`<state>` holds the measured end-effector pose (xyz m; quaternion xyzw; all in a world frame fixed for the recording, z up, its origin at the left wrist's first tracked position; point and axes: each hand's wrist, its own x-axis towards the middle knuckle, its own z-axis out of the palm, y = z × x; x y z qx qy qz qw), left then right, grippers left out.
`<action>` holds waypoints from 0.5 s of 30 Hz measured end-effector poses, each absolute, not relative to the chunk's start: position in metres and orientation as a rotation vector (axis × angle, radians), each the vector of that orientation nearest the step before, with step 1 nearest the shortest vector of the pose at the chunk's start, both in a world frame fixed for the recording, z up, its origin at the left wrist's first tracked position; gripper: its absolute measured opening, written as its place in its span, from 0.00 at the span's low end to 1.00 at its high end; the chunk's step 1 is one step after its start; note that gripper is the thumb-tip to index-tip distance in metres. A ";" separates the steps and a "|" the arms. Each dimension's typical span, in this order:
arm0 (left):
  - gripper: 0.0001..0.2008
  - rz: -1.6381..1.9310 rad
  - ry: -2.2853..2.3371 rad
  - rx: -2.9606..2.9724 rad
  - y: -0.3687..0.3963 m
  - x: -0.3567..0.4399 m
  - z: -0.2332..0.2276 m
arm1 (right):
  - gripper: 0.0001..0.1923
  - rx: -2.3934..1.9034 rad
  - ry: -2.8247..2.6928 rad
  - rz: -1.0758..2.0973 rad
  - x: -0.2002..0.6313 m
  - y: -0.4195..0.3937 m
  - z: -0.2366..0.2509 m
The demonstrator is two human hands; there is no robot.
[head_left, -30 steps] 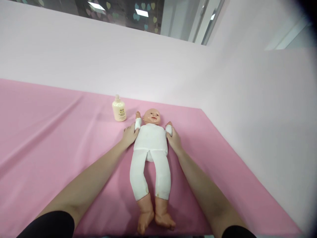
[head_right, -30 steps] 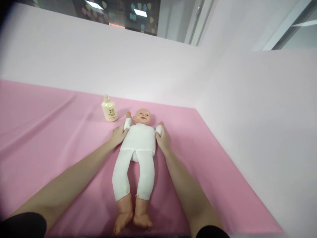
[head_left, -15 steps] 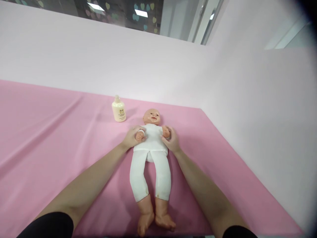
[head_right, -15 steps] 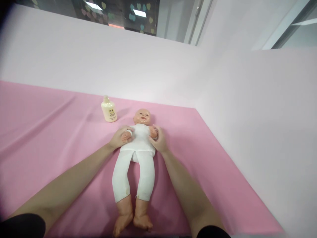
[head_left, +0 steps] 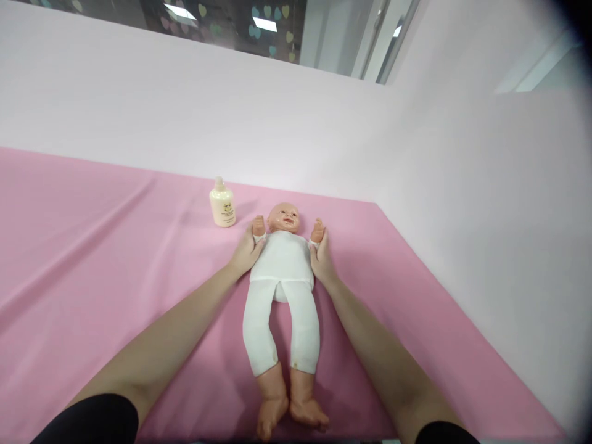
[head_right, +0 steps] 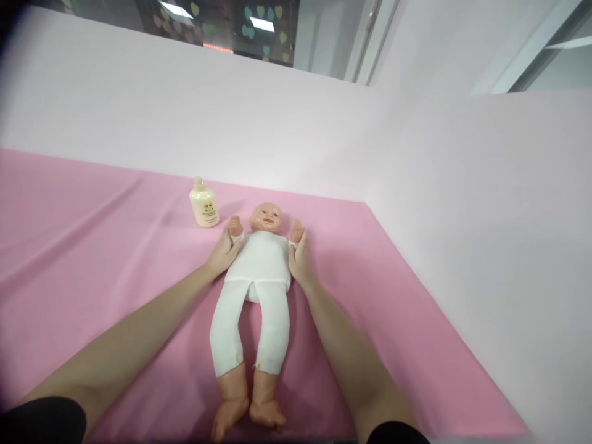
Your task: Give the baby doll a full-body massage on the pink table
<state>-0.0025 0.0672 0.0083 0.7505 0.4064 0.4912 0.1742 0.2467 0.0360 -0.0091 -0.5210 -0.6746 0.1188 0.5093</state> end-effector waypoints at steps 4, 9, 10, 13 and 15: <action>0.38 1.378 1.247 2.051 0.077 -0.005 -0.004 | 0.37 -1.360 -1.675 0.251 0.253 0.041 -0.017; 0.35 1.242 1.393 2.052 0.080 -0.008 -0.007 | 0.35 -1.443 -1.657 0.208 0.258 0.046 -0.024; 0.34 1.203 1.443 2.043 0.079 -0.008 -0.005 | 0.35 -1.461 -1.641 0.210 0.259 0.046 -0.025; 0.30 1.120 1.560 2.022 0.074 -0.008 0.002 | 0.33 -1.467 -1.610 0.224 0.262 0.050 -0.027; 0.29 1.068 1.604 2.023 0.072 -0.007 0.006 | 0.31 -1.445 -1.597 0.220 0.265 0.052 -0.029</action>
